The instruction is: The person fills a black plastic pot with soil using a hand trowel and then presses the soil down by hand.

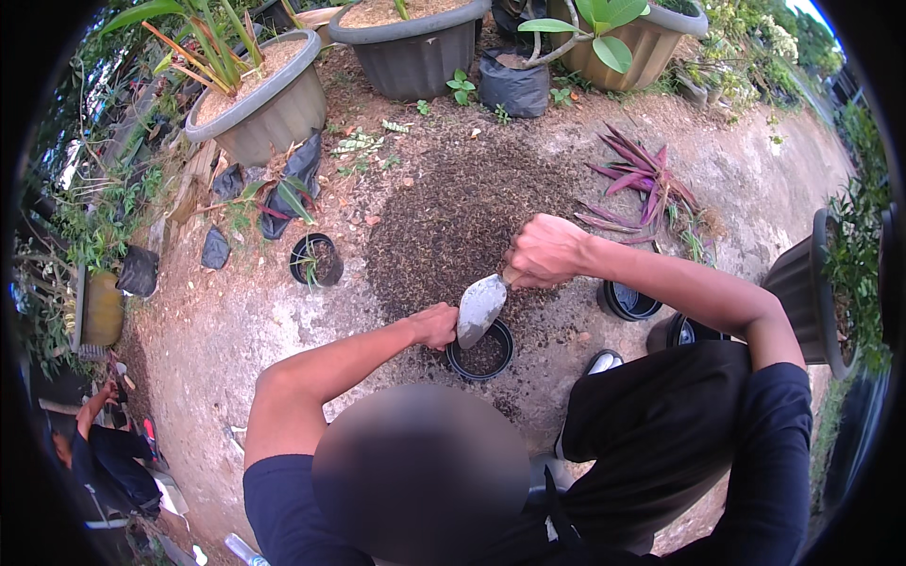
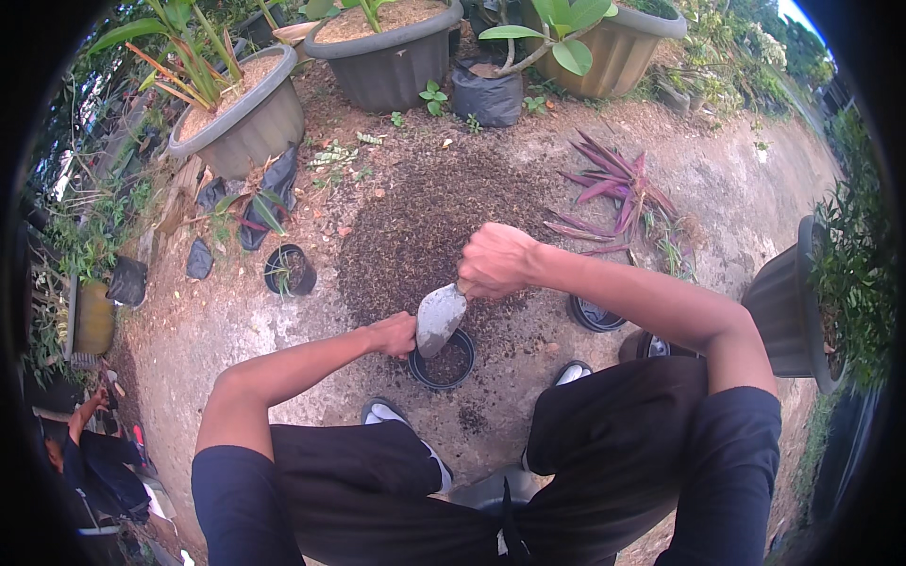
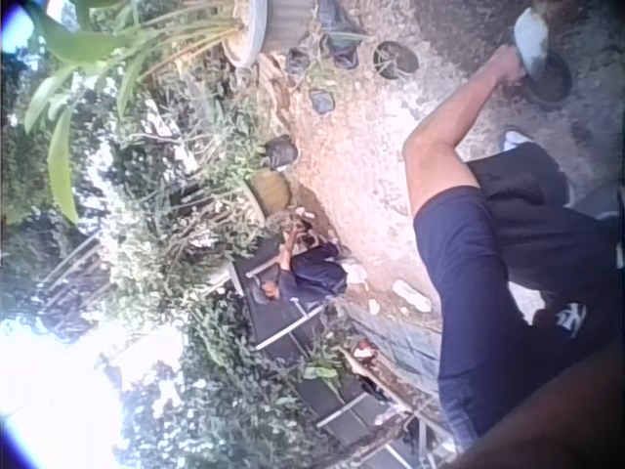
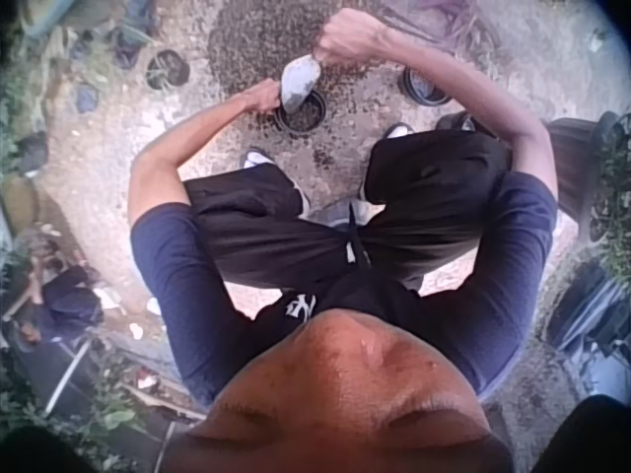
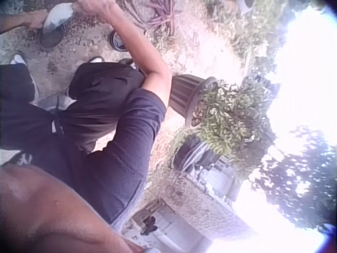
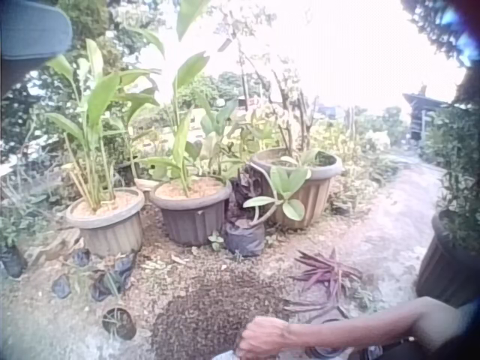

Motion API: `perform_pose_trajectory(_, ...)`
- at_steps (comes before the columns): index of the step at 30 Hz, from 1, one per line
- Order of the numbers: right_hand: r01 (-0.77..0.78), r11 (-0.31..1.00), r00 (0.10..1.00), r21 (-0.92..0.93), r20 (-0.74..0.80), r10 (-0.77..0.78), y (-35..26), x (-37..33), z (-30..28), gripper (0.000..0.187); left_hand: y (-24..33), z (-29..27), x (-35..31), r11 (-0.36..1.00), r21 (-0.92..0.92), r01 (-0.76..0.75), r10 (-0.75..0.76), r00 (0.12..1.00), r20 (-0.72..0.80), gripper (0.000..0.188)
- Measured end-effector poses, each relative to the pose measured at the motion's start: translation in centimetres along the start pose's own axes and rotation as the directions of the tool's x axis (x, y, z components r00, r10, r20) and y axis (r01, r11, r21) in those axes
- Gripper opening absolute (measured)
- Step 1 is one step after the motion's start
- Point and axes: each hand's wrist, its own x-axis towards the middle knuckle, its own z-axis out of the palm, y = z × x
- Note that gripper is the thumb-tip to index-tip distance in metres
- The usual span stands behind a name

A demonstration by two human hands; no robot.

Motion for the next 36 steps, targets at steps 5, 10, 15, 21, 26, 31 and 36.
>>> perform_pose_trajectory(5, -0.207, 0.978, 0.953, -0.007, 0.226, 0.203, 3.2, -1.5, 0.3, 0.058, -0.4, 0.4, 0.2, 0.997, 0.055, 0.054, -0.054, 0.999, -0.007, 0.027)
perform_pose_trajectory(10, -0.353, 0.935, 0.903, -0.034, 0.250, 0.350, 6.4, -4.9, 2.6, 0.065, 0.9, -0.5, -0.1, 0.994, 0.019, 0.111, -0.111, 0.994, 0.012, 0.035)
perform_pose_trajectory(15, -0.372, 0.928, 0.839, -0.009, 0.425, 0.341, 6.6, -5.6, 4.3, 0.068, 0.6, -0.4, 0.0, 0.992, 0.028, 0.121, -0.122, 0.992, 0.037, 0.036)
perform_pose_trajectory(21, -0.383, 0.918, 0.775, 0.107, 0.578, 0.256, 4.2, -6.4, 7.9, 0.072, 1.2, -0.7, -0.3, 0.993, 0.020, 0.116, -0.116, 0.992, 0.039, 0.037)
perform_pose_trajectory(26, -0.399, 0.905, 0.724, 0.145, 0.656, 0.214, 3.3, -6.3, 9.9, 0.078, 0.9, -0.6, -0.2, 0.994, 0.031, 0.108, -0.109, 0.994, 0.023, 0.037)
perform_pose_trajectory(31, -0.462, 0.872, 0.687, 0.163, 0.688, 0.235, 3.5, -6.1, 11.3, 0.083, 0.8, -0.4, 0.0, 0.995, 0.011, 0.100, -0.100, 0.995, 0.026, 0.036)
perform_pose_trajectory(36, -0.538, 0.809, 0.685, 0.235, 0.681, 0.257, 4.2, -5.6, 12.0, 0.087, 0.5, -0.2, 0.0, 0.996, 0.039, 0.076, -0.077, 0.997, 0.024, 0.036)
